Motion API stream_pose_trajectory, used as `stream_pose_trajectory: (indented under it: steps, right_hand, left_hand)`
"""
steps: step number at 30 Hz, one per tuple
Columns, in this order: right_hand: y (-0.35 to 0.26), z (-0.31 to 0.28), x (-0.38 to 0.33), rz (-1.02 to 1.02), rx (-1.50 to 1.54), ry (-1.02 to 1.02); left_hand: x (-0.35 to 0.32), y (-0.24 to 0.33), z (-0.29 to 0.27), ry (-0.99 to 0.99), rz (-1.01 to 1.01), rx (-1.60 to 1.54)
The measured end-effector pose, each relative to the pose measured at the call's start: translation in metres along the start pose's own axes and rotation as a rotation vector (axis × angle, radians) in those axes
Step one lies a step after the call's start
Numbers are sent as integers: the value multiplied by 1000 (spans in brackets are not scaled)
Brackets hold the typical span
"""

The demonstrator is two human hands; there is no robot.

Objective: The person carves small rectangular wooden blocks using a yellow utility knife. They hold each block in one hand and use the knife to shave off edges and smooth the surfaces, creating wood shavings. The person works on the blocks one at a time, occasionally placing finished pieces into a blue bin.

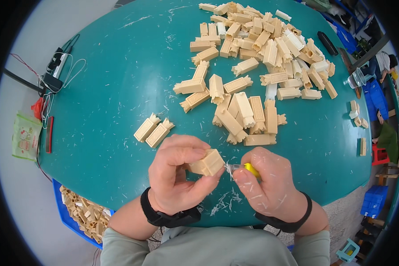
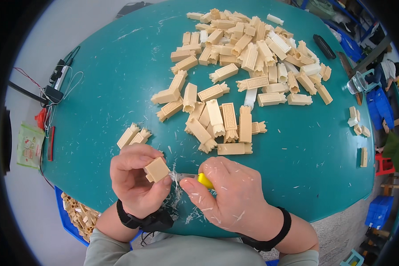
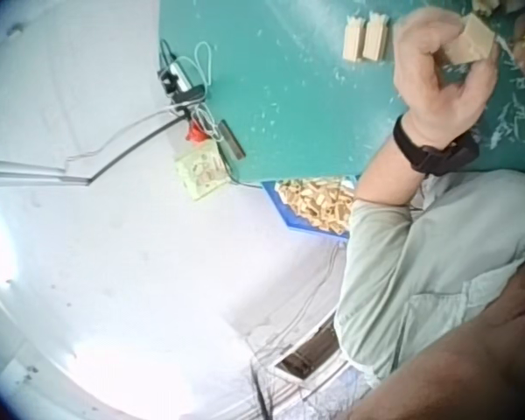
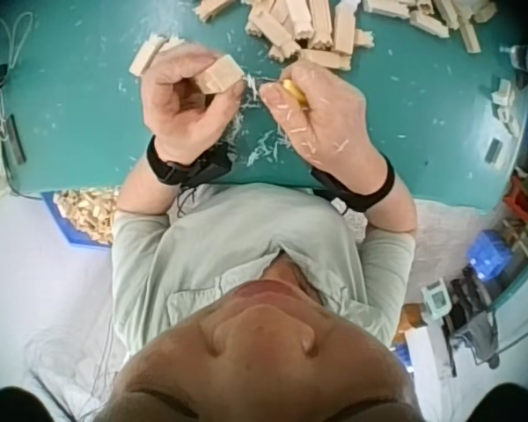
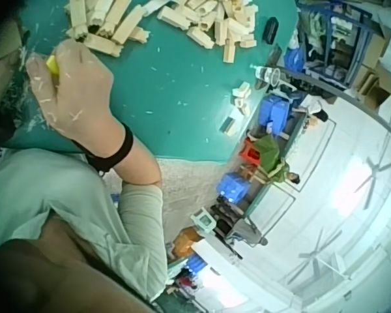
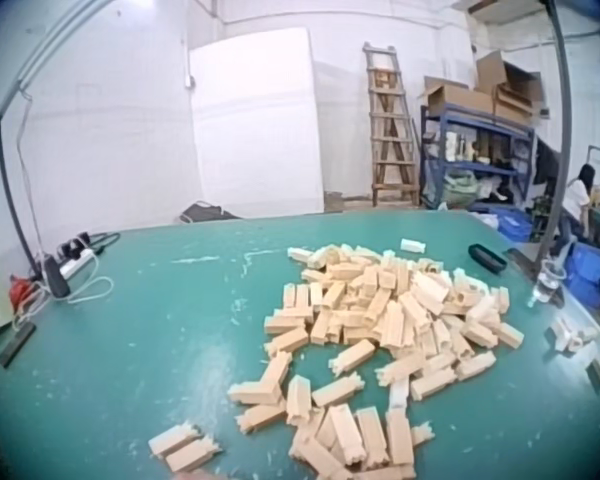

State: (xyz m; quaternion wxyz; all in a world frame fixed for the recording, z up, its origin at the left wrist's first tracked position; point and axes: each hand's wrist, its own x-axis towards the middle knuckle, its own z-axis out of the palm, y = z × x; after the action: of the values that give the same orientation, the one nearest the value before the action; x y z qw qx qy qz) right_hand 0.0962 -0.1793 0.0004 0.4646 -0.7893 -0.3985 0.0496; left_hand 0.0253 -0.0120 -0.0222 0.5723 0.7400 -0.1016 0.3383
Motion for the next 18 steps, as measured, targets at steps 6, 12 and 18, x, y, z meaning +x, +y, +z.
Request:
stream_pose_trajectory:
  steps: [6, 12, 18]
  right_hand:
    - [4, 1, 1, -44, -30, 33]
    - [8, -1, 5, -4, 29, 50]
    - [3, -6, 2, -125, 33, 1]
  left_hand:
    - [-1, -3, -4, -143, 23, 30]
    - [0, 3, -1, -172, -35, -116]
    - [2, 3, -3, -82, -87, -183]
